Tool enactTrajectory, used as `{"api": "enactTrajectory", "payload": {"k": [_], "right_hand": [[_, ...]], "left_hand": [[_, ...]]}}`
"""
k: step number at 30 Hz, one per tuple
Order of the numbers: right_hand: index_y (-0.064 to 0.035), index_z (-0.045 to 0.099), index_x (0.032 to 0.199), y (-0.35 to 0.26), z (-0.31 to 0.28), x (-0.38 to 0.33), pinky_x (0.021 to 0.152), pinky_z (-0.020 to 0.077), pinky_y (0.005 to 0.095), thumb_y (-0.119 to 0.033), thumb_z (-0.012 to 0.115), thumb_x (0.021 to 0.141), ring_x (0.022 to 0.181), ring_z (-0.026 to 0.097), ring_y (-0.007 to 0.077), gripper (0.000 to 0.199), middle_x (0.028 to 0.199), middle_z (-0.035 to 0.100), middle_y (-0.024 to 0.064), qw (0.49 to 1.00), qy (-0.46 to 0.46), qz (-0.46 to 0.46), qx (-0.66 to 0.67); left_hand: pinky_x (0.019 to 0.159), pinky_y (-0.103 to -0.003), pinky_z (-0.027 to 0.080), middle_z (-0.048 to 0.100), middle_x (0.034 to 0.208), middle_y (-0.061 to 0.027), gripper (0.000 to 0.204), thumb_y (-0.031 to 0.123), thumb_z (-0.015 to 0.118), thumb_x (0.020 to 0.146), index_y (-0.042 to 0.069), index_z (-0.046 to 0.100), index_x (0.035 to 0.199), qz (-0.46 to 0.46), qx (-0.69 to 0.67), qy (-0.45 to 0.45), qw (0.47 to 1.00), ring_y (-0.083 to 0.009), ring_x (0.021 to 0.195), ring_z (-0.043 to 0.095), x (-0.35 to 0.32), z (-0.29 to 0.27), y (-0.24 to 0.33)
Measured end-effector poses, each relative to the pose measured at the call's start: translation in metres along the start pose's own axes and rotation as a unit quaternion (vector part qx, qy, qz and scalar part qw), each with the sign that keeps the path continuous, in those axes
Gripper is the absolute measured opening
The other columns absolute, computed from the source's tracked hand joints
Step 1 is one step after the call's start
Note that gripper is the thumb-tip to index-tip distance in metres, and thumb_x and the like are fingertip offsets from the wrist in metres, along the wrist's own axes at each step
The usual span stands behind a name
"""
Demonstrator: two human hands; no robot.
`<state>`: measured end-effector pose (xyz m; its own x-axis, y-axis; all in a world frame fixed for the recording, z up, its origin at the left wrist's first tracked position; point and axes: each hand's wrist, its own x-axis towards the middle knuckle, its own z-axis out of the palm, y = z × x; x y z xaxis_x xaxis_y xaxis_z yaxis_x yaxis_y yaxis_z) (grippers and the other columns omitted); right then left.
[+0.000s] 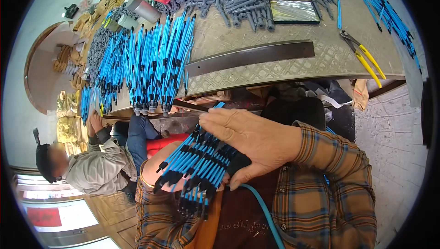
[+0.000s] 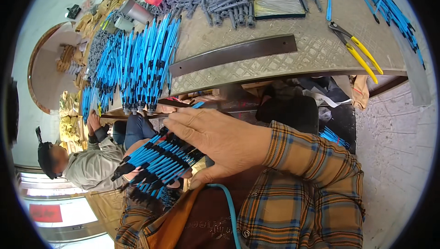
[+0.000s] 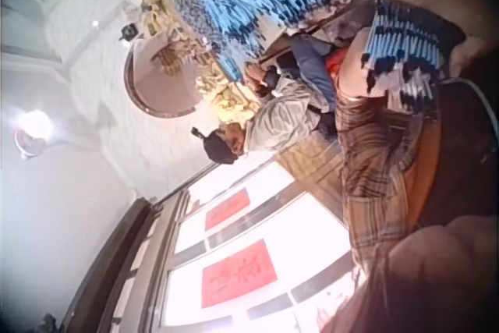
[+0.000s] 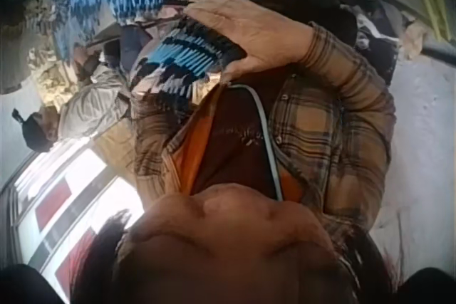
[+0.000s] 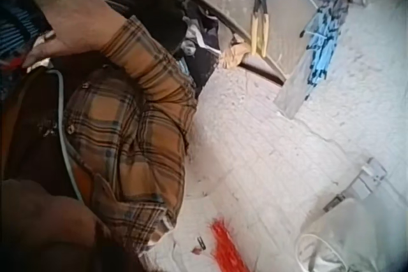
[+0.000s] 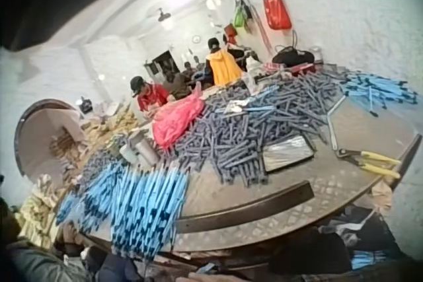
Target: The person assembles umbrella ribs by threading the ribs into central hubs, securing the joints with wire, cutting wire with pliers, and aligning the ribs against a metal plate.
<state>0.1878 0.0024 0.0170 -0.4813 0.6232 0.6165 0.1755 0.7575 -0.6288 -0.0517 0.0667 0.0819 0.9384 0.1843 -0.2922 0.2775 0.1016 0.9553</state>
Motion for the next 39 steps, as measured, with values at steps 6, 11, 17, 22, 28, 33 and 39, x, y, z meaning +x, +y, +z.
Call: {"api": "enactTrajectory", "payload": {"k": [6,11,17,22,28,33,39], "right_hand": [[0.0068,0.019,0.136,0.008,0.004,0.002,0.104,0.0247,0.0467,-0.069,0.053,0.071,0.126,0.030,0.0418,0.105,0.136,0.029,0.0271,0.999,-0.018,-0.017,0.033],[0.0071,0.017,0.136,0.021,0.008,0.001,0.104,0.0241,0.0469,-0.071,0.048,0.072,0.127,0.028,0.0423,0.106,0.136,0.027,0.0281,0.999,-0.014,-0.008,0.028],[0.0082,0.014,0.136,0.018,0.015,-0.023,0.104,0.0264,0.0446,-0.070,0.051,0.072,0.126,0.030,0.0412,0.108,0.136,0.028,0.0294,0.986,-0.093,0.049,0.128],[0.0092,0.012,0.136,0.024,0.033,-0.050,0.104,0.0282,0.0422,-0.062,0.063,0.070,0.126,0.032,0.0398,0.109,0.136,0.029,0.0286,0.963,-0.147,0.153,0.167],[0.0058,0.017,0.136,0.035,0.044,-0.073,0.105,0.0266,0.0412,-0.058,0.067,0.069,0.128,0.029,0.0381,0.106,0.137,0.028,0.0271,0.952,-0.159,0.220,0.142],[0.0011,0.020,0.138,0.029,0.047,-0.074,0.107,0.0220,0.0430,-0.061,0.063,0.070,0.132,0.022,0.0381,0.101,0.141,0.022,0.0262,0.965,-0.163,0.193,0.076],[0.0013,0.019,0.138,0.033,0.055,-0.076,0.109,0.0156,0.0440,-0.066,0.055,0.073,0.134,0.015,0.0381,0.100,0.144,0.015,0.0248,0.969,-0.130,0.154,0.145]], "left_hand": [[0.084,-0.037,0.049,0.063,0.105,-0.0116,0.024,0.013,0.061,0.083,0.004,0.061,0.106,0.269,0.353,-0.129,0.887,-0.0226,0.093,0.062,0.023,-0.009,0.004],[0.087,-0.039,0.046,0.059,0.109,-0.0136,0.026,0.014,0.057,0.084,0.004,0.057,0.109,0.363,0.508,-0.142,0.768,-0.0247,0.097,0.058,0.026,-0.008,0.003],[0.091,-0.045,0.040,0.051,0.116,-0.0165,0.032,0.018,0.046,0.088,0.004,0.047,0.116,0.413,0.720,-0.079,0.552,-0.0292,0.105,0.049,0.015,0.011,-0.002],[0.095,-0.049,0.035,0.044,0.123,-0.0189,0.038,0.022,0.037,0.090,0.003,0.038,0.123,0.419,0.848,-0.021,0.324,-0.0331,0.112,0.042,0.018,0.002,0.005],[0.099,-0.054,0.029,0.036,0.131,-0.0218,0.044,0.026,0.026,0.094,0.002,0.028,0.131,0.419,0.906,0.053,0.034,-0.0376,0.120,0.034,0.004,-0.011,-0.002],[0.102,-0.059,0.024,0.029,0.137,-0.0243,0.049,0.029,0.017,0.096,0.002,0.019,0.137,0.360,0.899,0.114,-0.223,-0.0414,0.127,0.027,0.006,0.001,-0.005],[0.104,-0.060,0.022,0.021,0.142,-0.0249,0.055,0.033,0.017,0.097,-0.001,0.013,0.140,0.291,0.870,0.153,-0.367,-0.0427,0.130,0.023,0.009,0.009,-0.014]]}}
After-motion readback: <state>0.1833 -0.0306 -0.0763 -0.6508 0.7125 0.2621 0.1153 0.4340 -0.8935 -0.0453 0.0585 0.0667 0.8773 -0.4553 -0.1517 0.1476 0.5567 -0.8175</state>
